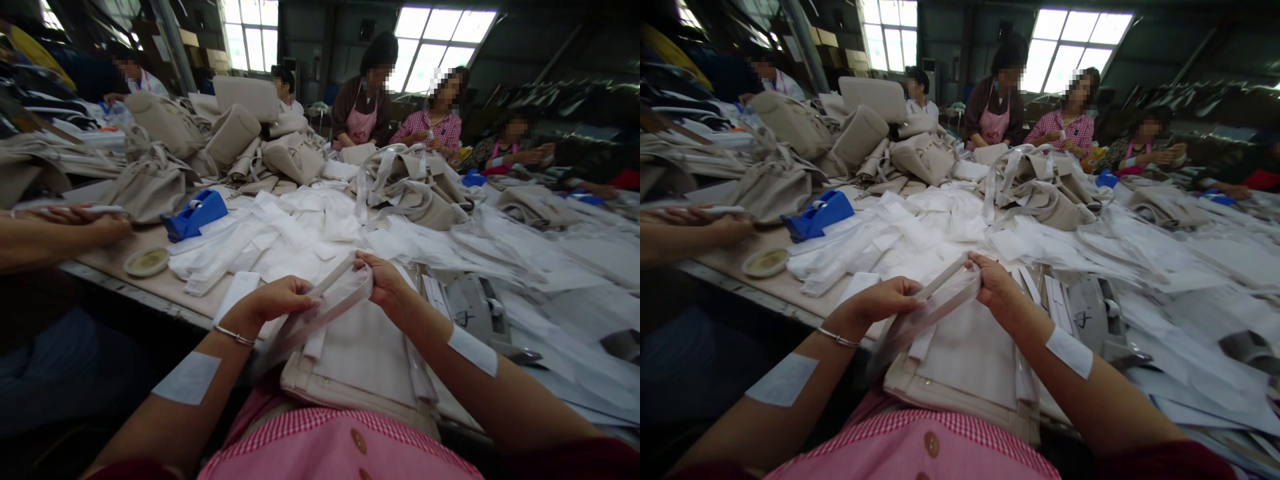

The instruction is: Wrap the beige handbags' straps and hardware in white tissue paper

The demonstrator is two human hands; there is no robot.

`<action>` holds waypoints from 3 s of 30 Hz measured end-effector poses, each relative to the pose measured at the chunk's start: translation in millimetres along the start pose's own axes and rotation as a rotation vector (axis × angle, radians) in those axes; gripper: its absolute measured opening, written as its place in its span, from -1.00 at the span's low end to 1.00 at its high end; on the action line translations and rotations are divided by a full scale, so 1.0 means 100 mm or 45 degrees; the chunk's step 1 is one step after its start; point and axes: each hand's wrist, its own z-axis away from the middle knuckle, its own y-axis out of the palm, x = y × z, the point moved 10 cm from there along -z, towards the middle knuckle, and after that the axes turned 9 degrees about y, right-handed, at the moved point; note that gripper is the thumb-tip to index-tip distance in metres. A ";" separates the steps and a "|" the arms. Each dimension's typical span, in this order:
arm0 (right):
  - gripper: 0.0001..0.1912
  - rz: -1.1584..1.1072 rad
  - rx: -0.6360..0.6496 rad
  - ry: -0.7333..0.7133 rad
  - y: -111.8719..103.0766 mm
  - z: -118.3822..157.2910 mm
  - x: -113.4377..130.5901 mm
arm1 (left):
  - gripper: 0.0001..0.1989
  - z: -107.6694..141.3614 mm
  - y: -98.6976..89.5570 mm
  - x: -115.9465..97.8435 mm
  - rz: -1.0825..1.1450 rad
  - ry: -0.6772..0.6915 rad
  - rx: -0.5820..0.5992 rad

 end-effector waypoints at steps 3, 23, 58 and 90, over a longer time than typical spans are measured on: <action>-0.79 -0.020 -0.038 -0.042 -0.08 -0.04 0.11 | -0.58 0.21 0.00 0.13 -0.005 -0.044 0.063; -0.67 0.912 0.388 -0.145 0.41 0.62 -0.47 | -0.77 -0.44 0.06 -0.99 -0.311 0.253 -0.440; -0.88 0.200 -0.146 -0.540 -0.47 0.54 1.25 | -0.59 -0.88 -0.12 -1.39 -0.752 0.632 -0.684; -0.81 0.471 0.072 -0.695 0.08 0.78 0.68 | -0.74 -0.82 0.76 -0.58 0.212 0.257 -0.259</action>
